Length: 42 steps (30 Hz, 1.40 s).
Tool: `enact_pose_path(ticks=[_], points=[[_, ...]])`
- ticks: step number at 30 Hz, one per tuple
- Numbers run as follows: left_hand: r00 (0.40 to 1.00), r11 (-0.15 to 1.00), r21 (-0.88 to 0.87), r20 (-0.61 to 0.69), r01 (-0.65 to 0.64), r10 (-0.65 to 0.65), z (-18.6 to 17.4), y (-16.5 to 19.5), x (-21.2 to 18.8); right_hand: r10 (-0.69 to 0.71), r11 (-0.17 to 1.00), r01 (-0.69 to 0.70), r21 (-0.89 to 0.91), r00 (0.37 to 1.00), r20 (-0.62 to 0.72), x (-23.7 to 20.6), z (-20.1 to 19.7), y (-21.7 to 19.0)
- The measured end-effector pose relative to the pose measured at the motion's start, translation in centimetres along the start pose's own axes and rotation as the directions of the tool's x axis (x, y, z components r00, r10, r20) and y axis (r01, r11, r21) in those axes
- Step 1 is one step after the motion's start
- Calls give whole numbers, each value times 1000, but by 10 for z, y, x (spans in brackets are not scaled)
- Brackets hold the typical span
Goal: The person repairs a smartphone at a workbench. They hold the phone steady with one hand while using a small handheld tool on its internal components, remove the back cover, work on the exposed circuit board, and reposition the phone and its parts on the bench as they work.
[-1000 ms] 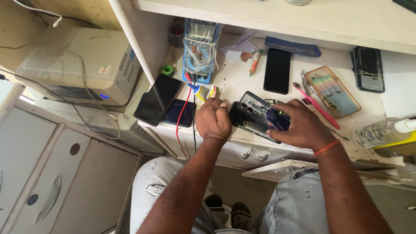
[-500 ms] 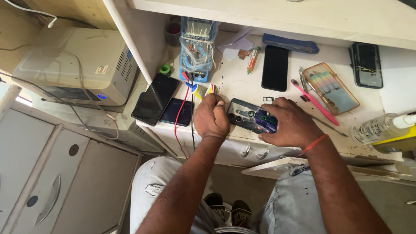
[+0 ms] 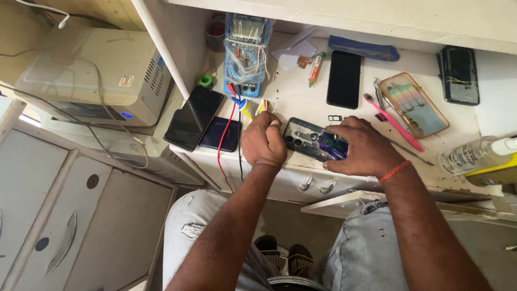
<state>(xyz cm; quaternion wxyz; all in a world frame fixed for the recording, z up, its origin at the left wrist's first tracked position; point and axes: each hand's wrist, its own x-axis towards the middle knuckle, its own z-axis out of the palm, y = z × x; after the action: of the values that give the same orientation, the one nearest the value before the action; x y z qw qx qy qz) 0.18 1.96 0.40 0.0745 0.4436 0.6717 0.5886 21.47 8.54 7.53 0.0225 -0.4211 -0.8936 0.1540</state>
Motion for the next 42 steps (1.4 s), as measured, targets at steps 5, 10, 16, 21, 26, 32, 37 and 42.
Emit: enact_pose_path(ticks=[5,10,16,21,26,32,37,42], points=[[999,999,32,29,21,-22,0,0,1,12,1000,-12,-13,1000,9,-1,-3,-4],[1000,999,35,11,-7,6,1,0,0,22,999,-22,24,1000,17,-2,-7,-7],[1000,999,31,9,-7,6,1,0,0,79,995,-77,-68,996,31,0,-7,-15],[1000,999,31,-2,-9,9,1,0,-1,137,983,-130,-127,990,44,4,-4,-23],[1000,999,34,-18,12,-11,1,2,0,103,992,-102,-70,995,11,10,-1,-11],[999,1000,21,-41,-17,18,1,4,-1,146,723,-159,673,986,76,13,0,50],[1000,1000,19,-23,-20,20,-2,4,-2,96,-34,-96,995,990,98,15,0,68],[1000,998,53,-23,-19,20,1,2,0,-57,-327,-82,941,996,67,7,-14,52]])
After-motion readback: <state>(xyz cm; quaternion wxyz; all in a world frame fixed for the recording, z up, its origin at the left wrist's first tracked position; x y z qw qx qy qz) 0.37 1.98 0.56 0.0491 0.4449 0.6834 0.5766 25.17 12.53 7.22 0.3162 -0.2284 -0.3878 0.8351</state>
